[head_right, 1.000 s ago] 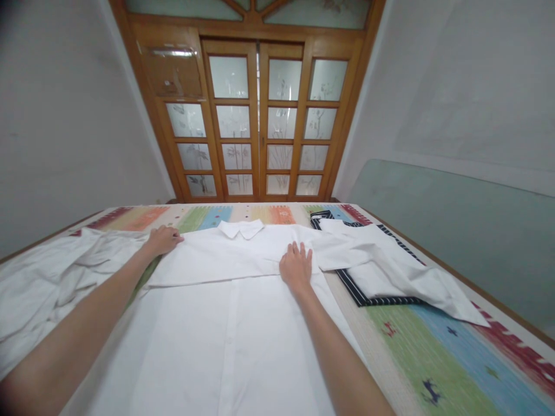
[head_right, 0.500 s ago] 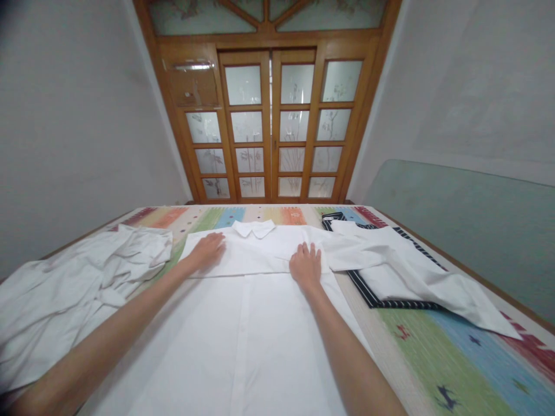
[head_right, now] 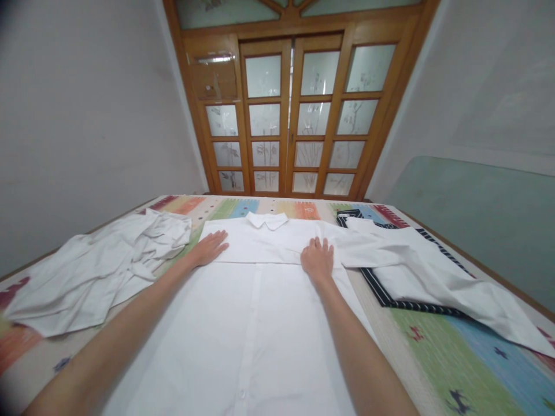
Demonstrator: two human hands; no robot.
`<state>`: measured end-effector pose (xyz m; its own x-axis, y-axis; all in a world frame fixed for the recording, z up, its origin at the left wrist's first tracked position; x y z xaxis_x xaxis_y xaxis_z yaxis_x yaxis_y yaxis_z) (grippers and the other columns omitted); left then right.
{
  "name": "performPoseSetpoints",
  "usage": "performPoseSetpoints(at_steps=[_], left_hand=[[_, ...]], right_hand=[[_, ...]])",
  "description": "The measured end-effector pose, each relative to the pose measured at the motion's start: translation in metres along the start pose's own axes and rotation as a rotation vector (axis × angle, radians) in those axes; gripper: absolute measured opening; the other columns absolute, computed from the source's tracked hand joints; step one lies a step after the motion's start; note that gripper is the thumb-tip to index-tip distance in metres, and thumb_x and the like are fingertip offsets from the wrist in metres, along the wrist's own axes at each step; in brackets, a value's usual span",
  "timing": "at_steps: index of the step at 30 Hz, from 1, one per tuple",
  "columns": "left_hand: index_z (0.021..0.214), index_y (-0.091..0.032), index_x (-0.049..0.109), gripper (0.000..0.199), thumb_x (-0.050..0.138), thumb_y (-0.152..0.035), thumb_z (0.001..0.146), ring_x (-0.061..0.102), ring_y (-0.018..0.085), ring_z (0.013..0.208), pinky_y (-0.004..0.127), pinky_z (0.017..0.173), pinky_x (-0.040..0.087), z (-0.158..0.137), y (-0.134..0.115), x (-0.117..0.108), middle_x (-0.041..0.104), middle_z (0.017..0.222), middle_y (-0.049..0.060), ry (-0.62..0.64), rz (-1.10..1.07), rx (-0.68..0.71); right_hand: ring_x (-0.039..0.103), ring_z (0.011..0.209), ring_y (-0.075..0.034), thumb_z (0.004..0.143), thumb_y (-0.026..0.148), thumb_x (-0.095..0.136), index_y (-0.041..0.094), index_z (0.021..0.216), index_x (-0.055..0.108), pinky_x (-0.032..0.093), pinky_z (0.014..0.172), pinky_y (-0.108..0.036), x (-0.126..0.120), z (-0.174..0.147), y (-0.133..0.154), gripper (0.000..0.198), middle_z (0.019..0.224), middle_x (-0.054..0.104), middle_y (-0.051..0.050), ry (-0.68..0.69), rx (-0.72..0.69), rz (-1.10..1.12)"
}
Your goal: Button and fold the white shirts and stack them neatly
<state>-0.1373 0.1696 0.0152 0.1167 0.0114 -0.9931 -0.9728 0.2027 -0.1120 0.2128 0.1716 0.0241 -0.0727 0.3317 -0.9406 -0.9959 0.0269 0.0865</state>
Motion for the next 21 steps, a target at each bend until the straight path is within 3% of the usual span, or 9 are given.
performPoseSetpoints(at_steps=[3,5,8,11,13,16,18,21], left_hand=[[0.149,-0.019,0.035,0.061,0.021,-0.049,0.098,0.024,0.017,0.147,0.033,0.119,0.014,-0.005,0.002,-0.005,0.03,0.158,0.006,-0.007,-0.028,0.042],[0.148,-0.019,0.037,0.057,0.021,-0.044,0.098,0.026,0.017,0.146,0.034,0.119,0.016,-0.005,0.001,-0.007,0.033,0.157,0.006,-0.014,-0.007,-0.005],[0.144,-0.011,0.041,0.055,0.022,-0.036,0.098,0.029,0.026,0.145,0.044,0.118,0.017,0.0,-0.008,-0.007,0.037,0.153,0.016,-0.031,0.049,-0.139],[0.143,-0.004,0.039,0.063,0.024,-0.044,0.097,0.027,0.036,0.144,0.053,0.114,0.019,0.007,-0.038,0.004,0.034,0.152,0.026,-0.027,0.037,-0.19],[0.146,-0.005,0.034,0.068,0.024,-0.051,0.097,0.021,0.038,0.146,0.055,0.114,0.018,0.011,-0.07,0.017,0.026,0.156,0.025,-0.012,-0.015,-0.121],[0.15,-0.014,0.03,0.065,0.017,-0.051,0.098,0.016,0.032,0.148,0.053,0.117,0.014,0.009,-0.109,0.022,0.025,0.159,0.016,-0.071,-0.052,0.048],[0.151,-0.017,0.029,0.063,0.016,-0.051,0.099,0.018,0.027,0.148,0.048,0.118,0.014,0.004,-0.119,0.022,0.027,0.159,0.011,-0.069,-0.061,0.138],[0.151,-0.022,0.031,0.062,0.019,-0.053,0.098,0.02,0.021,0.148,0.039,0.119,0.014,-0.009,-0.112,0.016,0.028,0.158,0.007,-0.028,-0.076,0.251]], right_hand=[[0.037,0.137,-0.035,0.093,0.022,0.032,0.008,0.133,0.056,0.028,0.108,-0.053,-0.001,0.0,0.0,0.05,0.144,0.05,-0.017,0.0,0.005,0.004],[0.039,0.135,-0.035,0.092,0.021,0.033,0.008,0.129,0.06,0.027,0.109,-0.054,-0.005,0.0,0.002,0.047,0.141,0.053,-0.017,-0.018,-0.013,0.0],[0.039,0.137,-0.031,0.091,0.018,0.036,0.011,0.117,0.068,0.018,0.114,-0.053,-0.015,-0.001,0.015,0.041,0.136,0.059,-0.013,-0.086,-0.141,0.002],[0.039,0.138,-0.026,0.092,0.016,0.037,0.012,0.116,0.068,0.018,0.117,-0.047,-0.019,-0.004,0.032,0.04,0.137,0.059,-0.011,-0.108,-0.303,0.06],[0.042,0.136,-0.024,0.093,0.016,0.036,0.012,0.119,0.067,0.022,0.116,-0.042,-0.017,-0.005,0.038,0.04,0.138,0.058,-0.011,-0.088,-0.365,0.095],[0.044,0.135,-0.023,0.095,0.018,0.035,0.011,0.122,0.065,0.022,0.117,-0.043,-0.013,-0.005,0.04,0.041,0.138,0.057,-0.012,-0.075,-0.398,0.103],[0.044,0.135,-0.024,0.096,0.019,0.035,0.01,0.122,0.065,0.022,0.117,-0.043,-0.01,-0.005,0.039,0.041,0.138,0.057,-0.012,-0.067,-0.4,0.094],[0.045,0.134,-0.025,0.096,0.018,0.035,0.01,0.123,0.064,0.027,0.115,-0.042,-0.005,-0.004,0.036,0.041,0.138,0.056,-0.014,-0.04,-0.386,0.078]])
Point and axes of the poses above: each hand's wrist, its own z-axis towards the middle knuckle, its own x-axis out of the palm, y = z × x, the point moved 10 cm from there along z, towards the middle knuckle
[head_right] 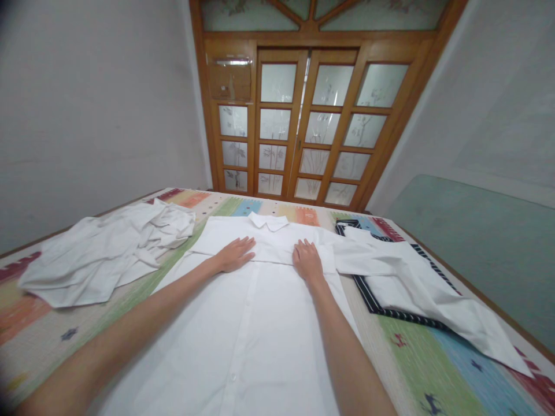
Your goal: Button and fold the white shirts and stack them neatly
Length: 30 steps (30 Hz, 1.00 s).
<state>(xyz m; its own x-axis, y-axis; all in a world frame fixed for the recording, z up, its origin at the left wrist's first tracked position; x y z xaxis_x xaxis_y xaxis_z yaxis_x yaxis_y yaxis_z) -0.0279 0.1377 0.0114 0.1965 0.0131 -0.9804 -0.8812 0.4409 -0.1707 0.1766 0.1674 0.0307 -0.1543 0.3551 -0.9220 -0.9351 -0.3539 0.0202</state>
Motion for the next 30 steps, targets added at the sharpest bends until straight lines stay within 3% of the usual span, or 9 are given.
performPoseSetpoints(at_steps=[4,6,9,13,17,20,25,30], left_hand=[[0.15,-0.028,0.032,0.064,0.031,-0.06,0.095,0.022,0.018,0.147,0.034,0.12,0.012,-0.029,0.025,-0.018,0.031,0.157,0.002,0.023,-0.006,0.053],[0.148,-0.026,0.036,0.068,0.036,-0.064,0.092,0.024,0.021,0.147,0.036,0.119,0.015,-0.044,0.048,-0.027,0.034,0.156,0.004,0.014,0.032,-0.02],[0.144,-0.02,0.042,0.065,0.042,-0.06,0.092,0.027,0.027,0.145,0.041,0.119,0.019,-0.069,0.087,-0.05,0.041,0.152,0.009,-0.1,0.146,-0.159],[0.131,-0.022,0.055,0.048,0.05,-0.05,0.091,0.036,0.03,0.14,0.043,0.115,0.026,-0.101,0.114,-0.074,0.053,0.141,0.011,-0.152,0.289,-0.186],[0.104,-0.021,0.068,0.034,0.048,-0.046,0.091,0.051,0.03,0.12,0.043,0.103,0.039,-0.128,0.121,-0.086,0.066,0.117,0.012,-0.14,0.373,-0.243],[0.088,-0.021,0.071,0.033,0.045,-0.041,0.089,0.054,0.03,0.109,0.044,0.097,0.043,-0.136,0.117,-0.089,0.068,0.105,0.011,-0.18,0.349,-0.305],[0.083,-0.018,0.068,0.026,0.047,-0.033,0.08,0.056,0.029,0.1,0.041,0.089,0.045,-0.13,0.117,-0.087,0.069,0.099,0.011,-0.274,0.209,-0.414],[0.084,-0.019,0.061,0.023,0.05,-0.036,0.073,0.06,0.02,0.074,0.03,0.071,0.046,-0.124,0.124,-0.083,0.068,0.079,0.004,-0.266,-0.04,-0.522]], right_hand=[[0.046,0.133,-0.025,0.097,0.019,0.035,0.01,0.122,0.065,0.029,0.113,-0.04,0.003,0.0,-0.002,0.04,0.137,0.058,-0.014,0.033,0.022,0.002],[0.047,0.132,-0.026,0.097,0.019,0.034,0.01,0.123,0.064,0.029,0.113,-0.04,0.003,0.0,-0.002,0.041,0.137,0.057,-0.013,0.044,0.022,0.004],[0.048,0.131,-0.026,0.097,0.019,0.035,0.011,0.123,0.064,0.027,0.114,-0.042,0.002,0.001,-0.001,0.04,0.137,0.058,-0.013,0.054,0.032,0.004],[0.048,0.13,-0.025,0.096,0.019,0.036,0.011,0.123,0.063,0.024,0.114,-0.042,-0.001,0.0,-0.001,0.04,0.135,0.059,-0.012,0.054,0.046,0.007],[0.049,0.129,-0.024,0.096,0.019,0.036,0.011,0.123,0.063,0.025,0.113,-0.04,-0.001,0.0,-0.001,0.039,0.134,0.06,-0.013,0.055,0.065,0.015],[0.051,0.127,-0.024,0.096,0.018,0.038,0.011,0.122,0.063,0.026,0.112,-0.04,-0.002,0.0,-0.002,0.037,0.133,0.061,-0.013,0.04,0.068,0.016],[0.054,0.122,-0.025,0.095,0.017,0.04,0.01,0.119,0.064,0.029,0.109,-0.04,-0.005,-0.001,-0.001,0.035,0.128,0.064,-0.014,0.009,0.052,0.008],[0.056,0.118,-0.025,0.095,0.017,0.039,0.011,0.117,0.065,0.03,0.108,-0.04,-0.005,0.0,-0.001,0.035,0.123,0.066,-0.015,-0.01,0.047,0.014]])
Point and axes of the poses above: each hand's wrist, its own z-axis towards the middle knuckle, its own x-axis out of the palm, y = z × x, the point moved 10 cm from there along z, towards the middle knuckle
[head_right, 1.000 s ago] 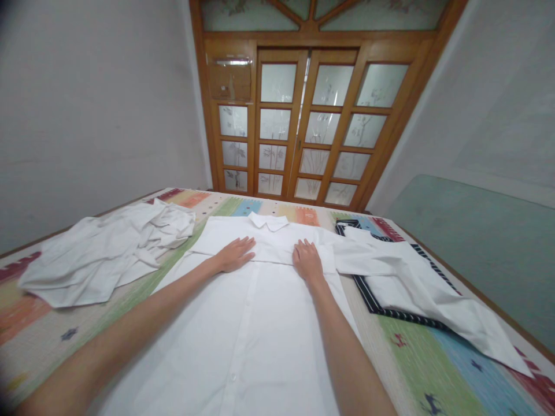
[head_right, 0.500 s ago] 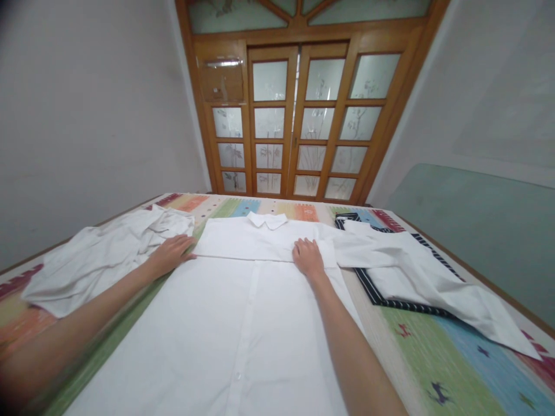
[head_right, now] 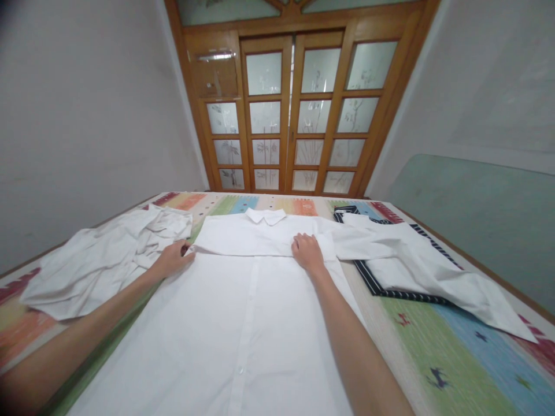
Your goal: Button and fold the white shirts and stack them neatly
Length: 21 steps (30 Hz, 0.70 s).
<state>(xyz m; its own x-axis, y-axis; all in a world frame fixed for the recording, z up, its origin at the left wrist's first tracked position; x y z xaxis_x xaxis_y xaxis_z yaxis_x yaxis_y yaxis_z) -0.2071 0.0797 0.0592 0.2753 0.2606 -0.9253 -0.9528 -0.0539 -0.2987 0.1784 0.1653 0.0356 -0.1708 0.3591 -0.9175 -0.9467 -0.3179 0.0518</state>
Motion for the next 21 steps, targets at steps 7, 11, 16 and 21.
performPoseSetpoints(at_steps=[7,11,16,21], left_hand=[[0.075,-0.021,0.058,0.034,0.05,-0.054,0.076,0.061,0.02,0.069,0.028,0.066,0.044,-0.002,-0.002,-0.01,0.068,0.071,0.002,-0.066,-0.124,-0.137],[0.074,-0.02,0.059,0.03,0.048,-0.047,0.078,0.062,0.019,0.068,0.027,0.064,0.042,-0.001,-0.008,-0.014,0.068,0.071,0.003,-0.104,-0.047,-0.122],[0.077,-0.018,0.061,0.029,0.045,-0.041,0.083,0.061,0.02,0.067,0.029,0.064,0.042,-0.003,-0.023,-0.018,0.066,0.07,0.005,-0.146,0.128,-0.039],[0.079,-0.016,0.064,0.025,0.044,-0.03,0.084,0.064,0.024,0.079,0.032,0.074,0.047,-0.008,-0.044,-0.021,0.067,0.081,0.011,-0.208,0.261,0.101]], right_hand=[[0.058,0.111,-0.023,0.094,0.017,0.04,0.011,0.115,0.065,0.03,0.104,-0.037,0.002,0.002,-0.002,0.033,0.115,0.068,-0.014,0.005,0.005,0.005],[0.058,0.11,-0.023,0.094,0.018,0.04,0.011,0.114,0.065,0.03,0.103,-0.035,0.002,0.002,-0.002,0.033,0.115,0.068,-0.014,0.002,0.004,0.013],[0.057,0.109,-0.023,0.094,0.018,0.04,0.012,0.114,0.065,0.03,0.101,-0.035,0.002,0.002,-0.003,0.033,0.115,0.068,-0.014,-0.003,0.005,0.008],[0.058,0.107,-0.022,0.094,0.018,0.04,0.012,0.112,0.065,0.031,0.1,-0.034,0.002,0.002,-0.002,0.032,0.111,0.069,-0.013,0.004,0.009,0.006]])
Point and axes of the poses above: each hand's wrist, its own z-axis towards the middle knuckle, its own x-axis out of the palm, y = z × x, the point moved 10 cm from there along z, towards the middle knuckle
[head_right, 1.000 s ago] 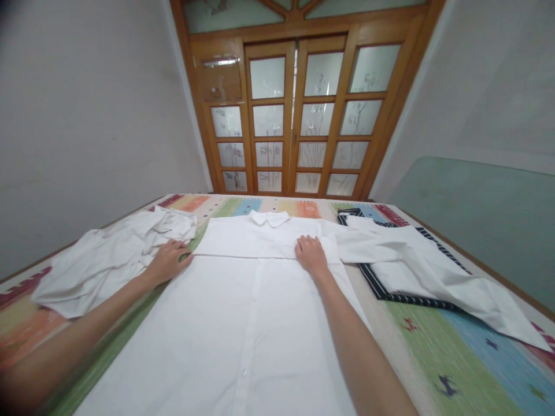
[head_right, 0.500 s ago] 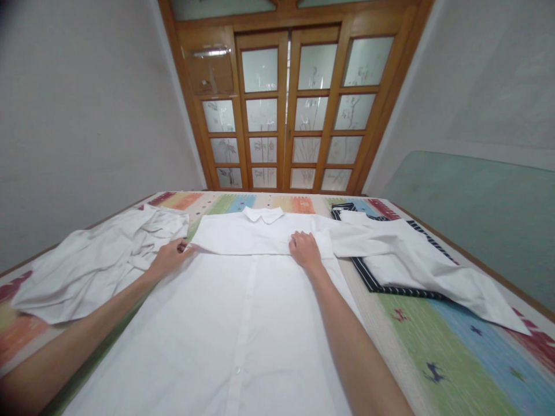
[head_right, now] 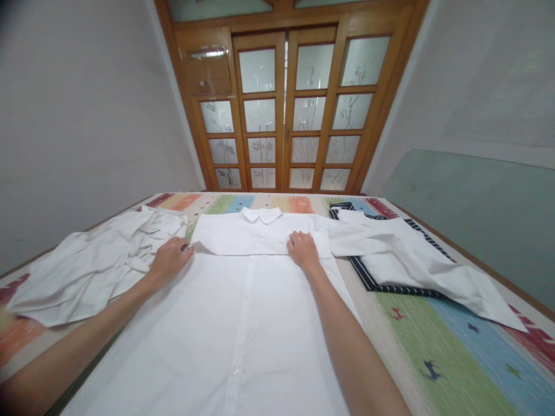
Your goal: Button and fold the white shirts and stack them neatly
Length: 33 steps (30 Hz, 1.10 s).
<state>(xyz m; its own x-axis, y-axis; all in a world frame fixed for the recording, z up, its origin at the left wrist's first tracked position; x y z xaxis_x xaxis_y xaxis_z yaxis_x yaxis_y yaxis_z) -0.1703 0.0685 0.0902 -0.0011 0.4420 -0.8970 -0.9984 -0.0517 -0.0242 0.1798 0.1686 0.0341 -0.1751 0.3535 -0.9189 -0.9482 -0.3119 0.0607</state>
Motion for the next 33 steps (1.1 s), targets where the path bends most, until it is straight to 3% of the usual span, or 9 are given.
performPoseSetpoints(at_steps=[5,14,26,33], left_hand=[[0.082,-0.015,0.067,0.027,0.043,-0.026,0.087,0.064,0.026,0.086,0.034,0.079,0.049,-0.002,-0.009,-0.003,0.066,0.084,0.013,-0.039,0.069,0.068],[0.09,-0.012,0.069,0.029,0.042,-0.021,0.085,0.064,0.026,0.085,0.036,0.08,0.05,-0.002,-0.002,-0.005,0.068,0.084,0.013,-0.006,0.08,0.044],[0.084,-0.016,0.065,0.02,0.046,-0.018,0.088,0.062,0.027,0.094,0.035,0.083,0.048,-0.002,-0.01,0.002,0.067,0.089,0.014,0.04,0.111,0.051],[0.083,-0.013,0.065,0.027,0.039,-0.008,0.088,0.062,0.029,0.092,0.037,0.078,0.047,-0.002,-0.023,0.004,0.065,0.089,0.016,0.027,0.186,0.12]], right_hand=[[0.057,0.11,-0.023,0.094,0.018,0.04,0.013,0.111,0.066,0.03,0.101,-0.035,-0.002,-0.001,0.002,0.032,0.116,0.068,-0.013,-0.001,0.001,0.001],[0.057,0.11,-0.022,0.094,0.019,0.039,0.013,0.11,0.066,0.03,0.1,-0.033,-0.003,-0.001,0.001,0.032,0.115,0.068,-0.013,-0.002,-0.001,0.006],[0.057,0.111,-0.023,0.094,0.018,0.039,0.012,0.111,0.066,0.03,0.1,-0.034,-0.004,-0.001,0.002,0.033,0.115,0.068,-0.014,0.02,0.011,0.011],[0.058,0.11,-0.024,0.094,0.019,0.039,0.013,0.11,0.066,0.031,0.1,-0.035,-0.006,-0.001,0.003,0.032,0.115,0.068,-0.015,0.03,0.017,0.007]])
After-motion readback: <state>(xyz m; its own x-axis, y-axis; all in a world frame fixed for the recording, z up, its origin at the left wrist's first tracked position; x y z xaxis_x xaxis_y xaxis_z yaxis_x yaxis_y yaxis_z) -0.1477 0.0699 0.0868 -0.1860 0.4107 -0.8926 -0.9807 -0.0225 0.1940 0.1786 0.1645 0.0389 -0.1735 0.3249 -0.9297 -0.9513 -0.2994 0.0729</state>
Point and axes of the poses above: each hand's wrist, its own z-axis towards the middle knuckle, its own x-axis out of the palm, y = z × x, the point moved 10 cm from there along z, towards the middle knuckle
